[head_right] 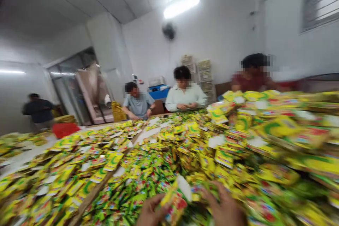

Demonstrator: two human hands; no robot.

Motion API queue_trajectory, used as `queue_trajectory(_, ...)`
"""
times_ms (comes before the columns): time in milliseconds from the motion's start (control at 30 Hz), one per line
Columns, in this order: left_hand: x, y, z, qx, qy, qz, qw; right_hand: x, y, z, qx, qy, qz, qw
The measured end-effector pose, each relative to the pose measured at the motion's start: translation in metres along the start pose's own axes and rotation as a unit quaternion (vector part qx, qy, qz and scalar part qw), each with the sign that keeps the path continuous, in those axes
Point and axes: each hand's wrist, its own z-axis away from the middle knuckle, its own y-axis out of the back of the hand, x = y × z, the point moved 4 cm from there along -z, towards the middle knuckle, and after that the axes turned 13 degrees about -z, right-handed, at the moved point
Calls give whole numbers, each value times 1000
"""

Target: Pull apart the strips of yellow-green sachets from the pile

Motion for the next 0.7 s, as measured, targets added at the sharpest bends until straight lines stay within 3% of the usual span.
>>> queue_trajectory(67, -7, -1, -4, -19, 14, 4, 1000, -9, -2, 3, -46, -21, -34, 998)
queue_trajectory(233, -6, -1, -6, 14, 24, -32, 999, -19, -9, 9, -25, -49, -103, 993)
queue_trajectory(367, 4, -2, 6, 28, 34, -18, 999, -22, -15, 16, -128, -60, -84, 986)
queue_trajectory(500, 5, -5, 10, -11, 50, -17, 999, -27, -13, 18, -190, -56, -21, 980)
queue_trajectory(700, 0, -6, 7, -67, 49, -47, 995, -29, -17, 20, -166, -8, -30, 986)
